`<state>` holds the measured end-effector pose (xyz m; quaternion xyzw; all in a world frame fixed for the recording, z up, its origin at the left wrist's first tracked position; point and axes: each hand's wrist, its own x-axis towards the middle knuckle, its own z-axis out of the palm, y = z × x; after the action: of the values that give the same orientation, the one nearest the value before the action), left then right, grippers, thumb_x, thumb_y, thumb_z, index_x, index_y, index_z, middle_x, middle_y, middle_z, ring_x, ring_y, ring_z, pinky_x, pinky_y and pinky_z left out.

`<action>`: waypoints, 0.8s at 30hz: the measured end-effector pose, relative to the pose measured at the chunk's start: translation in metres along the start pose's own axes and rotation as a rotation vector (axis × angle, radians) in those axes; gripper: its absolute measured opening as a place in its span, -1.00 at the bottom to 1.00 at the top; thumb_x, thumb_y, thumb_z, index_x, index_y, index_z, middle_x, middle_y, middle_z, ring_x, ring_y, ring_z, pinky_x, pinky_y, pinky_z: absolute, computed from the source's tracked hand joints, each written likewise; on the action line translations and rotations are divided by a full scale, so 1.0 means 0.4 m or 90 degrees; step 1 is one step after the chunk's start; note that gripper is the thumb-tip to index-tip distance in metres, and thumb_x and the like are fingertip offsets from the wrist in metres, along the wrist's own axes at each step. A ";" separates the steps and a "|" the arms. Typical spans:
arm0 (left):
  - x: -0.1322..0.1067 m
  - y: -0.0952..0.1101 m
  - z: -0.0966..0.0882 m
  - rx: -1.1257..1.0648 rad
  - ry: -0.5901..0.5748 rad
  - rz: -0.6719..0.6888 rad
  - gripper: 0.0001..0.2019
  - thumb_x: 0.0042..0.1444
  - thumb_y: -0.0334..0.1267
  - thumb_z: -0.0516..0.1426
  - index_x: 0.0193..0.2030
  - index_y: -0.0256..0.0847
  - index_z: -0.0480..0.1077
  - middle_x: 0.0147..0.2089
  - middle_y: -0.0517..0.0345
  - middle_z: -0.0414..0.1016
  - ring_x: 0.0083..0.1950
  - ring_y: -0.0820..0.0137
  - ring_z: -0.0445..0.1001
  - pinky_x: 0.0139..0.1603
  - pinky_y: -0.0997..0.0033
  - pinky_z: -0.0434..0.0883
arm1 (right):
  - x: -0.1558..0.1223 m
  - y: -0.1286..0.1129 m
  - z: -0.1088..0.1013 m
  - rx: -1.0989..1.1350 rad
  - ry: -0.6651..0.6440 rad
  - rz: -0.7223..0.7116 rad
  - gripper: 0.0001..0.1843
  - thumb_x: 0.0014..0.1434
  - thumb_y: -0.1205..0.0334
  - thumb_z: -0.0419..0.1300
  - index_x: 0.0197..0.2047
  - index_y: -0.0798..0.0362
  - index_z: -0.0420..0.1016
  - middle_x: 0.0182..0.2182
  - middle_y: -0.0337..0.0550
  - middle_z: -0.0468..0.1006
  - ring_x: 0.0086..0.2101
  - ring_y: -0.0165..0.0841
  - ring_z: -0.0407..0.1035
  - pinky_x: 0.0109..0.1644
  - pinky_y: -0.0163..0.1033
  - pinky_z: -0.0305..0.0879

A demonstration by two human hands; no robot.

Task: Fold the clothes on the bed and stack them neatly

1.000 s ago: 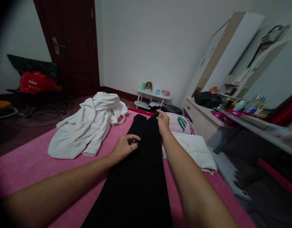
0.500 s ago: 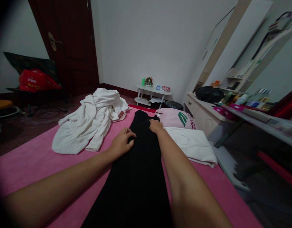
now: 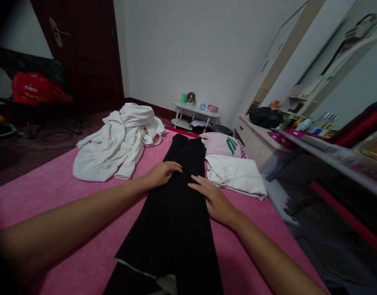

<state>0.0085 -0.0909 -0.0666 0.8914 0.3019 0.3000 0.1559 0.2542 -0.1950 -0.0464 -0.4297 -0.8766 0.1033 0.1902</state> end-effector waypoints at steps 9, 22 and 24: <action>-0.069 0.077 -0.032 -0.082 -0.103 0.084 -0.47 -0.12 -0.63 -0.02 -0.06 -0.15 0.49 0.13 0.12 0.46 0.14 0.35 0.41 0.17 0.31 0.31 | -0.109 -0.118 -0.034 -0.001 -0.050 -0.089 -0.50 0.19 0.20 0.12 0.20 -0.33 0.30 0.20 -0.16 0.33 0.20 -0.24 0.19 0.29 0.05 0.05; -0.182 0.248 -0.138 -0.224 -0.297 0.206 -0.57 -0.06 -0.56 0.09 -0.04 -0.14 0.46 0.12 0.09 0.44 0.12 0.29 0.39 0.17 0.31 0.32 | -0.052 -0.217 -0.021 0.170 0.116 -0.102 -0.84 0.18 0.35 0.10 -0.26 0.07 0.51 -0.44 -0.16 0.58 -0.41 -0.40 0.47 -0.31 -0.33 0.33; -0.170 0.209 -0.136 -0.221 -0.255 0.179 -0.61 0.00 -0.60 0.04 -0.09 -0.17 0.47 0.02 0.08 0.49 0.06 0.35 0.43 0.12 0.35 0.35 | -0.023 -0.183 -0.016 0.198 0.188 0.084 -0.79 0.20 0.24 0.11 -0.42 0.10 0.48 -0.54 -0.20 0.52 -0.51 -0.41 0.41 -0.45 -0.36 0.28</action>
<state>-0.0320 -0.1931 -0.0161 0.9259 0.0828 0.1839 0.3195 0.2098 -0.2469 -0.0175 -0.4620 -0.7827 0.1856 0.3734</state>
